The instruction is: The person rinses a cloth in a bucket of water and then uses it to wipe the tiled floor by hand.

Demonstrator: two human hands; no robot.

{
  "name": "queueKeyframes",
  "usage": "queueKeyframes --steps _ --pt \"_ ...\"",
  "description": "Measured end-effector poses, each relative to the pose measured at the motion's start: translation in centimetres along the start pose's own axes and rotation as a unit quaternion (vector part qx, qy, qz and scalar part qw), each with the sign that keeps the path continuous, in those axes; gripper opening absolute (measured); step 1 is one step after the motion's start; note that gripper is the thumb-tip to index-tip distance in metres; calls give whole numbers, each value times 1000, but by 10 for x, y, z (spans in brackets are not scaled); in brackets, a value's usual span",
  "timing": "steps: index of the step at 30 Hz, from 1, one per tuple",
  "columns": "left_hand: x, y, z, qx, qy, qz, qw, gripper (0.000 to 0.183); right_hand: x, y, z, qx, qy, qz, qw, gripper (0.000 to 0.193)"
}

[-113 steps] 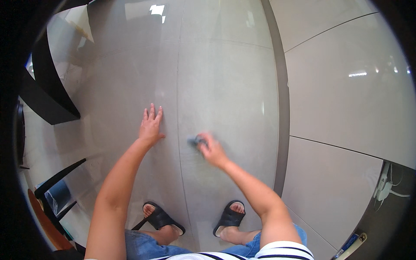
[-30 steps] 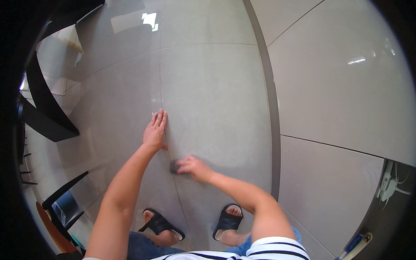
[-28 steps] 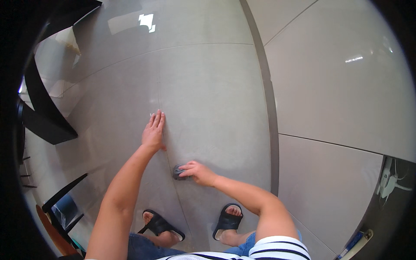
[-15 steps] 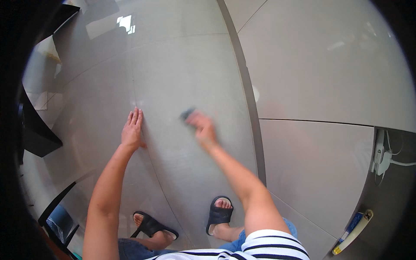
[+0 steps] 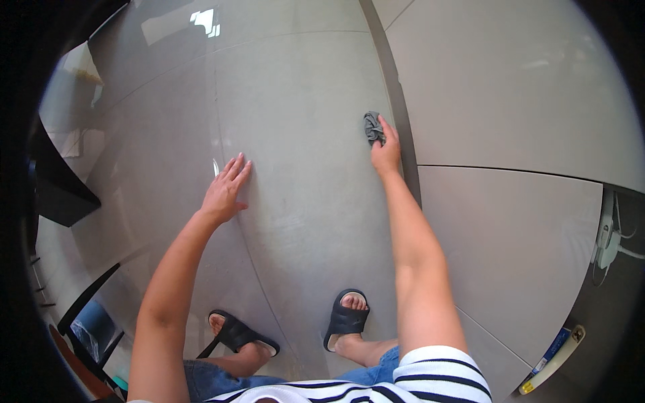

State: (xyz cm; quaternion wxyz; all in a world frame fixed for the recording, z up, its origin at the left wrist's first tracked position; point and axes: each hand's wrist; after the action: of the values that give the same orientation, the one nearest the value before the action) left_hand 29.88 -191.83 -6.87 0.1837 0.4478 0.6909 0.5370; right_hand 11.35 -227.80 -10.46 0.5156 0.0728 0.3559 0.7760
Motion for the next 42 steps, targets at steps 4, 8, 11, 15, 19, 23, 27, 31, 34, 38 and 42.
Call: queueKeyframes --steps 4,8,11,15,19,23,27,31,34,38,42 --pt "-6 -4 -8 27 -23 -2 999 94 87 -37 18 61 175 46 982 72" --pt "-9 -17 -11 3 -30 -31 999 82 210 -30 85 -42 163 244 955 69" --pt "-17 -16 -7 39 -60 -26 997 83 241 -12 101 -109 146 357 916 70" --pt "-9 -15 -13 19 -61 -21 998 83 197 -2 72 -155 151 343 914 68" --pt "-1 -21 -27 15 -110 -15 994 82 64 13 27 88 149 108 979 67" --pt "-8 -29 -55 12 -112 8 994 84 70 33 -13 195 62 46 978 72" --pt "1 -31 -62 -39 -60 51 996 90 196 44 15 121 95 206 966 73" --pt "-2 -16 -61 -75 -42 99 991 96 209 62 46 -22 37 384 922 68" --pt "-6 -11 -74 -75 -43 109 990 99 121 57 17 48 90 155 983 64" --pt "-10 -18 -84 -97 -53 110 988 102 64 38 -11 131 -29 -47 990 55" --pt "-16 -26 -104 -91 -82 94 988 102 172 6 -9 -59 -111 7 992 41"
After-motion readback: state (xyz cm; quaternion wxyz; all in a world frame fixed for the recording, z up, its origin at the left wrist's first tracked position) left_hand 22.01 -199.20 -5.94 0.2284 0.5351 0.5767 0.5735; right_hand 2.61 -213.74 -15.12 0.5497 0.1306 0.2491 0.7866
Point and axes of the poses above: each hand's wrist, its own x-axis away from the middle knuckle, its own y-axis out of the back of the hand, z = x × y, and after that the axes turned 12 degrees about -z, right-handed
